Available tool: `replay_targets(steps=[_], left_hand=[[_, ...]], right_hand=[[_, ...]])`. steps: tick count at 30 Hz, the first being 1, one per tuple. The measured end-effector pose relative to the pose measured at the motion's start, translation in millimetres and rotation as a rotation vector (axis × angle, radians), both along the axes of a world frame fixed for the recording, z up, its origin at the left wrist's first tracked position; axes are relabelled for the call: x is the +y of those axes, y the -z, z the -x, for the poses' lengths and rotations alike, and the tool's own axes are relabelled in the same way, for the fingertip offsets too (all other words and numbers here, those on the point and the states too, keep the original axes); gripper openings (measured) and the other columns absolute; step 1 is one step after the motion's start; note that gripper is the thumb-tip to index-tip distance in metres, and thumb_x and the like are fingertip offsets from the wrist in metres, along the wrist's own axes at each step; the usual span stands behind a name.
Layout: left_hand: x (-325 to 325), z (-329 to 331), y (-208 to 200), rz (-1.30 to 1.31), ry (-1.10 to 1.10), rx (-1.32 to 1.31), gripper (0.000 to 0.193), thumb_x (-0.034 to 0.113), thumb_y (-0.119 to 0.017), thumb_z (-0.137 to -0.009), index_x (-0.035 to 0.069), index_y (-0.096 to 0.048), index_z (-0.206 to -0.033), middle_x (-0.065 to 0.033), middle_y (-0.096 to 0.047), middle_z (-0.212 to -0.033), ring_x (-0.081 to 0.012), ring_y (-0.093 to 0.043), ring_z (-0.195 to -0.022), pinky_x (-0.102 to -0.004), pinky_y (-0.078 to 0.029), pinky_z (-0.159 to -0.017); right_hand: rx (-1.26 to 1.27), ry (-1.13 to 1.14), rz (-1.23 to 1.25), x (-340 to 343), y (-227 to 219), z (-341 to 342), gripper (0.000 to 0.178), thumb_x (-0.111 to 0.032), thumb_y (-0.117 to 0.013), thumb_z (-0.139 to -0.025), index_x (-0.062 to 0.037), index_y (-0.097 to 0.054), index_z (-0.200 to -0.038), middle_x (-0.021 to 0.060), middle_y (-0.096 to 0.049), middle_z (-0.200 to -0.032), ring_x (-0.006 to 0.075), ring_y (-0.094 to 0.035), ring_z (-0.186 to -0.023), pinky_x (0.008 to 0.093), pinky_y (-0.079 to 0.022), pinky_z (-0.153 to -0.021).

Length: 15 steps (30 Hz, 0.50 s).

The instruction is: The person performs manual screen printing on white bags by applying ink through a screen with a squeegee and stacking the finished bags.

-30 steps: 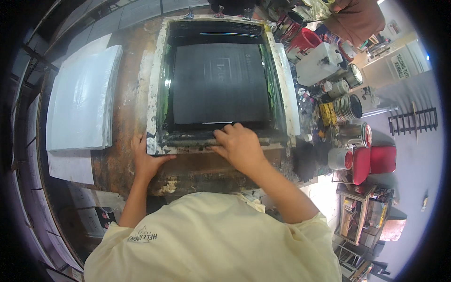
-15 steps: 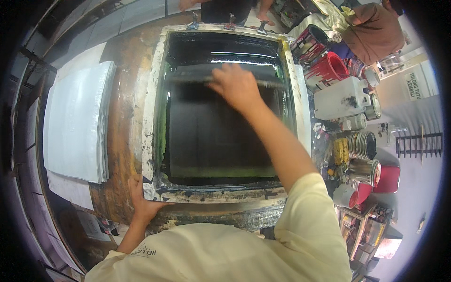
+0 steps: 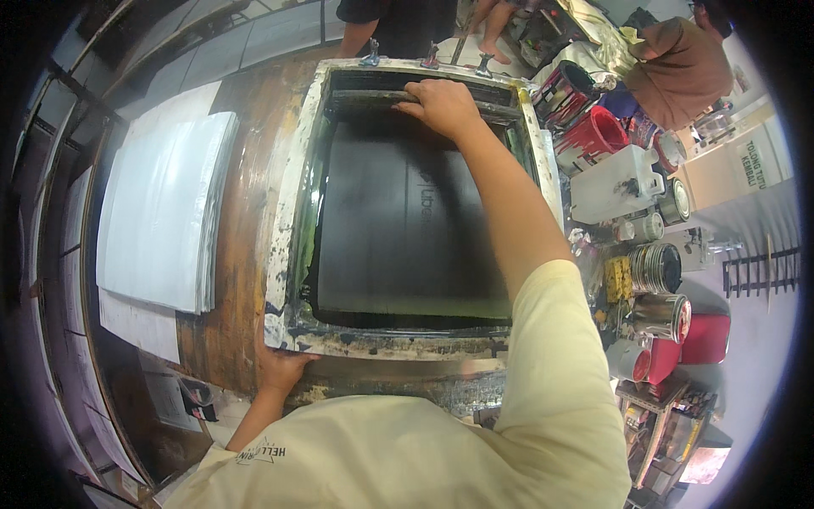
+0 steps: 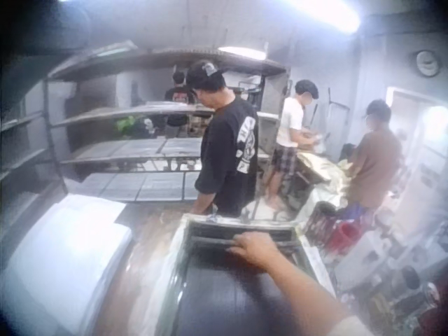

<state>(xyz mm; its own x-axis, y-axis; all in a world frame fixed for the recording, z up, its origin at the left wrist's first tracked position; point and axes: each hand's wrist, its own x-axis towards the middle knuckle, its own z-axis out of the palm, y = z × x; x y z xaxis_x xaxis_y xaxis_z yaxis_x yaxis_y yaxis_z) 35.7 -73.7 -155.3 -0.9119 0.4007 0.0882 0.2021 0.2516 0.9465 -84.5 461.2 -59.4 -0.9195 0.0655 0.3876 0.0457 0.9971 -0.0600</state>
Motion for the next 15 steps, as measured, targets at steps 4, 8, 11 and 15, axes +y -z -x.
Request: replay_targets(steps=[4,8,11,15], left_hand=[[0.8,5.3,-5.0,0.114,0.045,0.192,0.133,0.052,-0.107,-0.048,-0.005,-0.053,-0.156,-0.0210,-0.068,-0.125,-0.0407,-0.061,-0.114,-0.0507,-0.049,-0.101],[3.9,7.2,-9.5,0.121,0.038,0.266,0.128,0.047,-0.108,-0.052,-0.002,-0.053,-0.157,-0.0207,-0.068,-0.126,-0.0404,-0.061,-0.115,-0.0500,-0.049,-0.102],[6.4,8.0,-4.5,-0.005,0.040,0.133,0.123,0.043,-0.108,-0.056,-0.001,-0.054,-0.157,-0.0206,-0.068,-0.126,-0.0410,-0.061,-0.116,-0.0500,-0.048,-0.103],[11.5,10.6,2.2,-0.058,0.033,0.073,0.115,0.042,-0.108,-0.058,-0.001,-0.058,-0.153,-0.0204,-0.068,-0.126,-0.0413,-0.061,-0.118,-0.0509,-0.048,-0.103]], right_hand=[[-0.093,0.077,-0.008,-21.9,2.5,-22.7,0.048,-0.058,-0.067,-0.101,-0.0099,-0.073,-0.104,0.0160,-0.074,-0.094,0.0388,-0.073,-0.095,0.0518,-0.057,-0.080],[-0.102,0.019,0.041,-77.5,-7.2,-88.4,0.044,-0.053,-0.071,-0.100,-0.0094,-0.070,-0.099,0.0157,-0.072,-0.092,0.0402,-0.072,-0.095,0.0531,-0.056,-0.080],[-0.060,0.008,0.086,-139.4,-14.5,-154.4,0.039,-0.048,-0.076,-0.097,-0.0099,-0.068,-0.099,0.0131,-0.070,-0.091,0.0385,-0.072,-0.092,0.0518,-0.057,-0.078],[-0.190,0.092,0.094,-223.9,-36.5,-235.3,0.039,-0.044,-0.081,-0.092,-0.0102,-0.065,-0.103,0.0103,-0.066,-0.092,0.0350,-0.070,-0.090,0.0514,-0.058,-0.073]])
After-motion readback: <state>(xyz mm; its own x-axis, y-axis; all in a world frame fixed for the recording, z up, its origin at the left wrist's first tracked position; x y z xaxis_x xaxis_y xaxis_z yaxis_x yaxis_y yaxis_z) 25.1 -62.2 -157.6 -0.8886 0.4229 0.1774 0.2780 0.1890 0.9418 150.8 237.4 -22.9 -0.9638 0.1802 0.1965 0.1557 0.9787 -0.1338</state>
